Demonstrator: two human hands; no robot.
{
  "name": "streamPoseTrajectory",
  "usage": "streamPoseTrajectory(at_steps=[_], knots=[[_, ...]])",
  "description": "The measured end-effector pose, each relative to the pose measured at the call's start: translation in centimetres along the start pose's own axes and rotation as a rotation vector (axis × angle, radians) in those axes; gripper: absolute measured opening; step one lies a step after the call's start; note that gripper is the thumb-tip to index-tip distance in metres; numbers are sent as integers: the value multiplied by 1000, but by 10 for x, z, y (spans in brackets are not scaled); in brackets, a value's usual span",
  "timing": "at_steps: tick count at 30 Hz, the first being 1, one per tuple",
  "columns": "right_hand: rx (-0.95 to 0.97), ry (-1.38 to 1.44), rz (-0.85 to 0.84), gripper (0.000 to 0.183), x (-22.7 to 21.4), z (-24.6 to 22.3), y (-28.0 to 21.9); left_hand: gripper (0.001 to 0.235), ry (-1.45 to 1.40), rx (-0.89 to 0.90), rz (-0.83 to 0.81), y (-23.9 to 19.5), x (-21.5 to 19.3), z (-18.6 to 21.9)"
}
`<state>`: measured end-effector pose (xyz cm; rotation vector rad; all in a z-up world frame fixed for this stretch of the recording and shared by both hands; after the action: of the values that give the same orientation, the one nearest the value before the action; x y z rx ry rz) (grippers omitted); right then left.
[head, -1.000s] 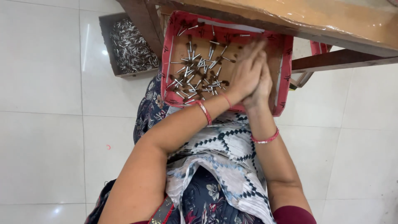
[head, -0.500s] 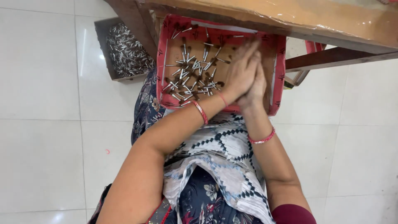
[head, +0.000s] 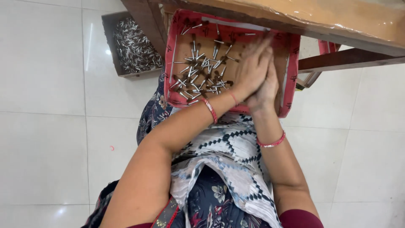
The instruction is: The person sits on the floor and sorts small metal fasteners from a red tray. They pick up handfuls of the fasteners, rub them between their palms, and then place them back into the tray or onto a wooden table nearby.
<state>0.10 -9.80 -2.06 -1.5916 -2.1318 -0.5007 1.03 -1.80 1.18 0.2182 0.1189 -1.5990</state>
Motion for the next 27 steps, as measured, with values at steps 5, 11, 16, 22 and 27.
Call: streamPoseTrajectory(at_steps=[5, 11, 16, 22, 27], knots=[[-10, 75, -160, 67, -41, 11, 5, 56, 8, 99, 10, -28, 19, 3], [126, 349, -201, 65, -27, 7, 18, 61, 119, 47, 131, 16, 0, -22], [142, 179, 67, 64, 13, -3, 2, 59, 150, 18, 90, 9, 17, -39], [136, 353, -36, 62, 13, -4, 1, 58, 160, 51, 88, 7, 8, -22], [-45, 323, -360, 55, 10, -9, 3, 55, 221, 27, 84, 10, 5, -26]])
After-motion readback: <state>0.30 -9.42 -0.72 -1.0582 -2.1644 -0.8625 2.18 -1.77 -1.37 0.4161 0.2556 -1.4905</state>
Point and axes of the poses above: each hand's wrist, its own y-axis towards the middle knuckle, its own x-axis out of the palm, z = x × y, the point moved 3 cm from there along y, towards the middle knuckle, and after that the axes turned 4 degrees about -z, right-handed, at the moved point
